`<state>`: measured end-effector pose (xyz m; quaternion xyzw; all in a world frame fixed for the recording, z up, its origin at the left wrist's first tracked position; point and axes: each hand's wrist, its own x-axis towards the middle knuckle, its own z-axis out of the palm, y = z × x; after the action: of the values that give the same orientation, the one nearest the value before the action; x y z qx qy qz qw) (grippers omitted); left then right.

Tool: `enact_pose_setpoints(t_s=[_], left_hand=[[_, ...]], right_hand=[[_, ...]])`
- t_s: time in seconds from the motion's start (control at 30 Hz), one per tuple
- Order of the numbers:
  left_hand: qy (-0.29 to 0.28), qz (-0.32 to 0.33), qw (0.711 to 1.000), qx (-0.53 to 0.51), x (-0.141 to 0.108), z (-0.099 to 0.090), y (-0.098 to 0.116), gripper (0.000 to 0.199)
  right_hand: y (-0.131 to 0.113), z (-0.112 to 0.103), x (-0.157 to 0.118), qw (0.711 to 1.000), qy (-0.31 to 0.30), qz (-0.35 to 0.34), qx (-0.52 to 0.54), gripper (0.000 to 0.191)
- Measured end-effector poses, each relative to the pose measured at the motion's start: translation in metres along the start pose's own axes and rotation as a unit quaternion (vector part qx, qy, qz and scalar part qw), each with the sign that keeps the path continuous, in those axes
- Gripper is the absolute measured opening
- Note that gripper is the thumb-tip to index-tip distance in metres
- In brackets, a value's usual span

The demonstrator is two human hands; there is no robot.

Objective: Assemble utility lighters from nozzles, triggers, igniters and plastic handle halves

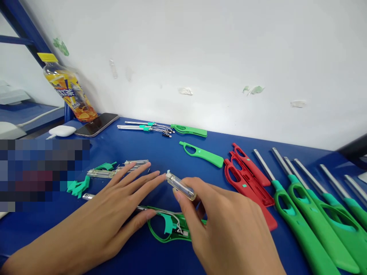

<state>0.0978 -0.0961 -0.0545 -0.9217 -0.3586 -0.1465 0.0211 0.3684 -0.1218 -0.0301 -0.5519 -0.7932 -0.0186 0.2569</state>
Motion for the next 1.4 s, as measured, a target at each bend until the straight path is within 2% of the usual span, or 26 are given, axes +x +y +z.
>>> enact_pose_setpoints(t_s=[0.1,0.3,0.4,0.53,0.63,0.97,1.17,1.4], left_hand=[[0.012,0.024,1.000,-0.007,0.002,-0.003,0.003,0.049],[0.031,0.019,0.999,0.017,-0.002,0.004,-0.009,0.076],[0.068,0.008,0.998,0.014,-0.003,0.007,-0.017,0.078],[0.093,-0.012,0.995,-0.018,-0.005,0.009,-0.020,0.072],[0.087,-0.031,0.995,-0.041,-0.006,0.012,-0.019,0.071],[0.035,-0.078,0.987,-0.136,-0.009,0.014,-0.017,0.087],[0.026,-0.081,0.986,-0.144,-0.007,0.012,-0.012,0.092],[0.095,-0.055,0.992,-0.059,-0.004,0.000,-0.018,0.064]], right_hand=[[0.000,0.000,0.002,1.000,0.020,0.006,-0.011,0.014],[0.001,0.000,0.002,0.999,0.037,0.003,-0.015,0.013],[0.001,-0.001,0.001,1.000,0.024,0.008,-0.014,0.014],[-0.001,-0.002,0.002,0.999,0.031,0.004,-0.019,0.015],[-0.001,-0.002,0.003,1.000,0.028,0.006,-0.014,0.014],[0.001,0.000,0.003,1.000,0.023,0.003,-0.013,0.013],[0.001,0.000,0.003,1.000,0.018,0.006,-0.006,0.014],[-0.001,0.000,0.004,0.999,0.023,0.010,-0.021,0.015]])
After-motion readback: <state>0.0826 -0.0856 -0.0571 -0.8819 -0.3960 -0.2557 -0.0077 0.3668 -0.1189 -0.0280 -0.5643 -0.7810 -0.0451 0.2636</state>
